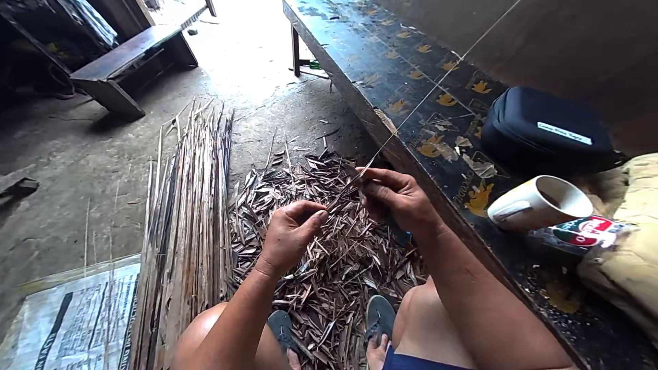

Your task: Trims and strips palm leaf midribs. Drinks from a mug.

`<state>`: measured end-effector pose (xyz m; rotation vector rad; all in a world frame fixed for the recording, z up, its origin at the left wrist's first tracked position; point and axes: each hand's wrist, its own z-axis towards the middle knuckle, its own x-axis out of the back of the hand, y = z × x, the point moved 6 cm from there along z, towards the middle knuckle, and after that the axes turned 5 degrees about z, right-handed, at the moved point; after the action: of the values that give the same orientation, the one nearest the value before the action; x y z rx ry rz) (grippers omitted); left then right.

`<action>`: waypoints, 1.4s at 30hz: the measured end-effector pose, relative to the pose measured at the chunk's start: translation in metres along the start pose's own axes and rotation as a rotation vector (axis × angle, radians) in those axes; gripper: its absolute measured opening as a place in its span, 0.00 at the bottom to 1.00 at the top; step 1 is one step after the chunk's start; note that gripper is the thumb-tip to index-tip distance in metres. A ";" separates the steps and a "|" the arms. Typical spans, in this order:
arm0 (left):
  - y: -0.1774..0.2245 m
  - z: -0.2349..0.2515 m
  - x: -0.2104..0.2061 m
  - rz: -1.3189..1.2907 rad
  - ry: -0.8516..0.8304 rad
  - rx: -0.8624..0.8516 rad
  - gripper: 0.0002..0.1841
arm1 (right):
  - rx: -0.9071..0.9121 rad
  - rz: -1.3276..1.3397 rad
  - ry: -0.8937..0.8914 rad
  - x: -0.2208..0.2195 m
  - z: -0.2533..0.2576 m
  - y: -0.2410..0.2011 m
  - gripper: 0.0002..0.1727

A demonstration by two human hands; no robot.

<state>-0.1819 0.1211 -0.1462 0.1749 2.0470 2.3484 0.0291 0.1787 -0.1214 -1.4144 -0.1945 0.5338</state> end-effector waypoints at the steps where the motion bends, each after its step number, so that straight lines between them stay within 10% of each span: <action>1: -0.001 0.000 -0.001 0.005 -0.005 -0.003 0.05 | 0.009 0.003 0.016 0.004 0.000 -0.003 0.19; 11: -0.007 -0.002 -0.001 0.079 -0.006 -0.036 0.06 | 0.088 0.040 0.174 0.038 0.000 -0.021 0.21; 23: -0.004 0.000 0.003 0.185 0.089 -0.119 0.10 | -0.183 0.106 -0.155 -0.033 -0.004 0.030 0.20; 42: -0.010 0.004 0.005 0.073 0.009 -0.003 0.09 | 0.030 -0.014 0.037 0.004 0.006 0.005 0.21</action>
<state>-0.1872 0.1266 -0.1551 0.2437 2.0758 2.3983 0.0290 0.1865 -0.1259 -1.3914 -0.1659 0.4972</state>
